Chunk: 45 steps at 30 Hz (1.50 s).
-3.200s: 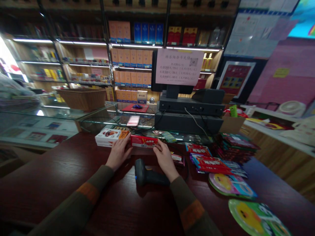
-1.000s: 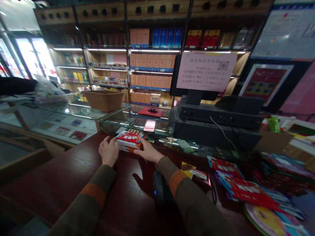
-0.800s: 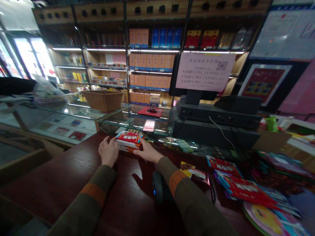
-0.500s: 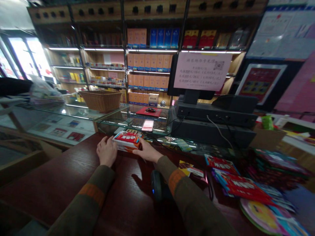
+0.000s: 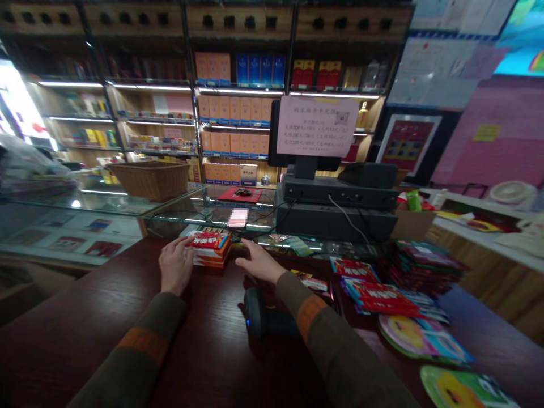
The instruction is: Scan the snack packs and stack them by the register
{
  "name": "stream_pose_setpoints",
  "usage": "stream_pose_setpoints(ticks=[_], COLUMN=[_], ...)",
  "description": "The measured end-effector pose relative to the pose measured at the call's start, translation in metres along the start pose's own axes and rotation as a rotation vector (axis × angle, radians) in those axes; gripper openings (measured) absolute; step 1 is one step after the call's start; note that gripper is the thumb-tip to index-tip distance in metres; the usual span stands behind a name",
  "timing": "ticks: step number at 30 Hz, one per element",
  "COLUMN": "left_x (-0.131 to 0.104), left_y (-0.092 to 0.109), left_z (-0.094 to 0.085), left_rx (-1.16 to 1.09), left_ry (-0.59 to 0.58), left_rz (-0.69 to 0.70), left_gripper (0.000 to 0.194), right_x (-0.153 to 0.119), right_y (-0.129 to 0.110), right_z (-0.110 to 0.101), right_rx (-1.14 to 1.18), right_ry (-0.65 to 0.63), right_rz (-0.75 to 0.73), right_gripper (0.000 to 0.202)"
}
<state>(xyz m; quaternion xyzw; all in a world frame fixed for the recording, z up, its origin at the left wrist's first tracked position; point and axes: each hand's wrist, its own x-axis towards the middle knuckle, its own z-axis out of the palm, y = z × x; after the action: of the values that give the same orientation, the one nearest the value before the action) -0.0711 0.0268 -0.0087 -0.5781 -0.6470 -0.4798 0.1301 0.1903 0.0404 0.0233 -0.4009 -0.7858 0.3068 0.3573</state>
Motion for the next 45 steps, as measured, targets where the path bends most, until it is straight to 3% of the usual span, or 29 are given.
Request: stream_pose_setpoints(ticks=[15, 22, 26, 32, 37, 45], left_x=[-0.013, -0.017, -0.018, -0.013, -0.007, -0.007], left_y=[0.029, 0.042, 0.051, 0.07, 0.097, 0.166], left_z=[0.011, 0.018, 0.022, 0.029, 0.032, 0.03], left_rx=[-0.216, -0.271, -0.31, -0.345, -0.309, -0.21], left_ry=[-0.183, -0.37, -0.405, -0.532, -0.633, -0.734], left_rz=[0.268, 0.337, 0.389, 0.452, 0.524, 0.681], left_gripper=[0.033, 0.034, 0.034, 0.036, 0.035, 0.033], right_x=[-0.073, -0.117, -0.136, -0.158, -0.171, -0.192], right_y=[0.014, 0.043, 0.059, 0.062, 0.067, 0.072], right_z=[-0.063, -0.092, -0.103, -0.116, -0.131, -0.162], right_rx=[-0.032, 0.004, 0.028, -0.039, -0.136, -0.232], right_ry=[0.205, 0.356, 0.438, 0.482, 0.522, 0.613], right_rz=[0.044, 0.128, 0.123, 0.158, 0.182, 0.3], right_gripper=[0.059, 0.052, 0.05, 0.05, 0.048, 0.045])
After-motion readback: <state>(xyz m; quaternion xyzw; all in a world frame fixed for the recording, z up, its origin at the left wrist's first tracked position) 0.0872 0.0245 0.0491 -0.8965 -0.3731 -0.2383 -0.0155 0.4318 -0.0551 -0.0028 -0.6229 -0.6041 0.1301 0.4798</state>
